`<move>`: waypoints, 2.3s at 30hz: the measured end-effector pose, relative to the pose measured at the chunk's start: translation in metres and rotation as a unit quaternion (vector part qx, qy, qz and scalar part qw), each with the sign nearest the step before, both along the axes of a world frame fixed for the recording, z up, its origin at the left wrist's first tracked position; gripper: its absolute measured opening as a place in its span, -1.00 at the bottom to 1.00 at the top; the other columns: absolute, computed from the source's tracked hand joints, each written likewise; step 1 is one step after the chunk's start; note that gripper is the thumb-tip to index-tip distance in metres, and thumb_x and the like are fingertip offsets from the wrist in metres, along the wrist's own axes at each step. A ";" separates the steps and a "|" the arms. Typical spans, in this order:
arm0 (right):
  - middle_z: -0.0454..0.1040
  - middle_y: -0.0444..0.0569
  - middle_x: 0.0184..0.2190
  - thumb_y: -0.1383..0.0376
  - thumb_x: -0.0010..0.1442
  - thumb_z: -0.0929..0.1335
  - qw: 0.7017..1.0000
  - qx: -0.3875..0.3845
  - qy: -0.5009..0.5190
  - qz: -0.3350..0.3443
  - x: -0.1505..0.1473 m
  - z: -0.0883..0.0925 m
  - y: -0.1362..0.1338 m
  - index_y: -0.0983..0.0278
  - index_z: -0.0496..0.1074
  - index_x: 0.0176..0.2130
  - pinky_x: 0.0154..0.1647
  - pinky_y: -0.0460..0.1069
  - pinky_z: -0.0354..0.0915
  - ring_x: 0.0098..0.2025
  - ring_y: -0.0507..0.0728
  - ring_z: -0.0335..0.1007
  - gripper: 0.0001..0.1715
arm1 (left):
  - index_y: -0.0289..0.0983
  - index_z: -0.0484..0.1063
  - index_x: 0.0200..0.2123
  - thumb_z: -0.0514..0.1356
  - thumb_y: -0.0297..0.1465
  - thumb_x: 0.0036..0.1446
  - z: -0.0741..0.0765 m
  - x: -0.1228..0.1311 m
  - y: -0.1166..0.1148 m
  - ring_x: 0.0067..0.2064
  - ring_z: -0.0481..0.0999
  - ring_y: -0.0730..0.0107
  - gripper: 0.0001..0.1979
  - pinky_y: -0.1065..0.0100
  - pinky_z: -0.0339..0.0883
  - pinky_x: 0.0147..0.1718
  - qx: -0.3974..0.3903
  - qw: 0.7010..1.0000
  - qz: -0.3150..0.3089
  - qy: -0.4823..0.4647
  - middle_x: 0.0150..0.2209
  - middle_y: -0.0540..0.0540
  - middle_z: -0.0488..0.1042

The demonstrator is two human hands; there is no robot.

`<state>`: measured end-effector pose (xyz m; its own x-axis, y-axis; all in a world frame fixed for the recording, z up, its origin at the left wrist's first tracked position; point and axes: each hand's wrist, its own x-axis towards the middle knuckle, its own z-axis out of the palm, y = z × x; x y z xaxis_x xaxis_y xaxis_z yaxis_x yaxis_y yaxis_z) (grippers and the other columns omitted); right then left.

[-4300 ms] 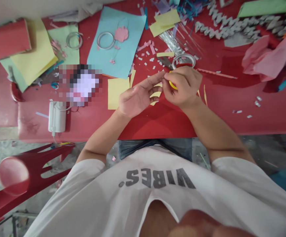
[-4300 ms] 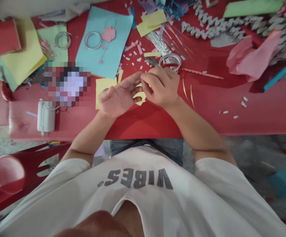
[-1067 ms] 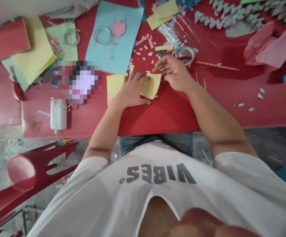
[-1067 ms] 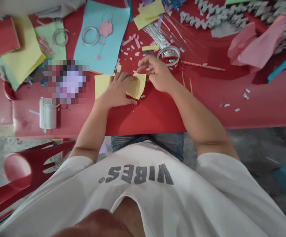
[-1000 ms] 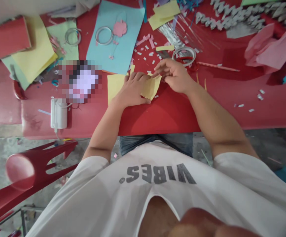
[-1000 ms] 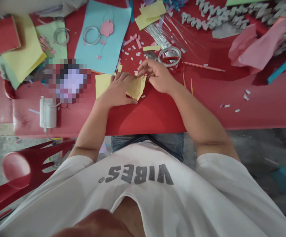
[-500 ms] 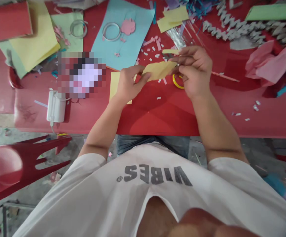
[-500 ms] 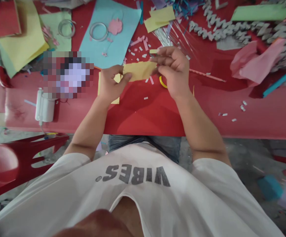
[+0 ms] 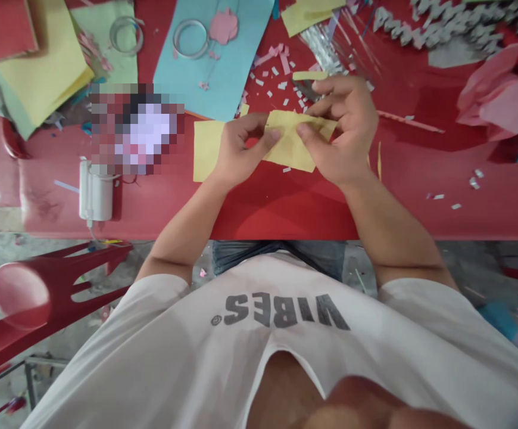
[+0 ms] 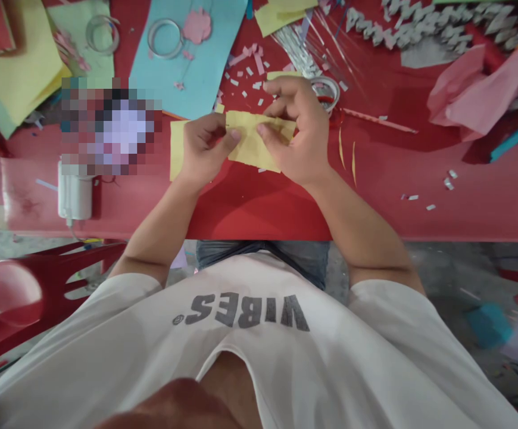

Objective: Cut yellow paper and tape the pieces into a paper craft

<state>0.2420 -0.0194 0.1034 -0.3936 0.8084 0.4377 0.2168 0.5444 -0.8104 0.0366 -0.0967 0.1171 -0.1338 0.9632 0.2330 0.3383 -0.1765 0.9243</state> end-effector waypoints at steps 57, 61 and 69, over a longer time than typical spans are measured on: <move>0.66 -0.02 -0.10 -0.14 0.39 0.40 0.982 0.127 -0.139 -0.014 -0.002 -0.001 -0.011 -0.04 0.57 -0.03 0.43 0.50 0.19 0.18 0.47 0.52 -0.66 | -0.04 0.56 -0.07 0.50 0.26 0.02 -0.061 0.008 0.022 -0.25 0.57 0.36 -0.37 0.28 0.52 -0.26 0.124 0.969 -0.014 -0.212 -0.20 -0.01 0.60; 0.66 -0.03 -0.17 -0.22 0.36 0.40 0.981 0.121 -0.152 0.001 -0.003 -0.001 -0.008 -0.03 0.58 -0.07 0.41 0.52 0.21 0.18 0.49 0.52 -0.59 | -0.10 0.52 -0.08 0.52 0.24 0.00 -0.072 0.005 0.028 -0.25 0.57 0.35 -0.34 0.30 0.51 -0.32 0.102 0.975 -0.004 -0.197 -0.19 -0.03 0.61; 0.62 0.00 -0.14 -0.15 0.40 0.38 0.988 0.110 -0.103 -0.036 -0.004 -0.004 -0.013 -0.01 0.52 0.02 0.39 0.51 0.24 0.19 0.49 0.49 -0.62 | 0.00 0.60 -0.03 0.48 0.17 0.14 -0.058 0.012 0.018 -0.27 0.61 0.36 -0.50 0.29 0.54 -0.32 0.150 0.975 -0.003 -0.165 -0.23 0.00 0.62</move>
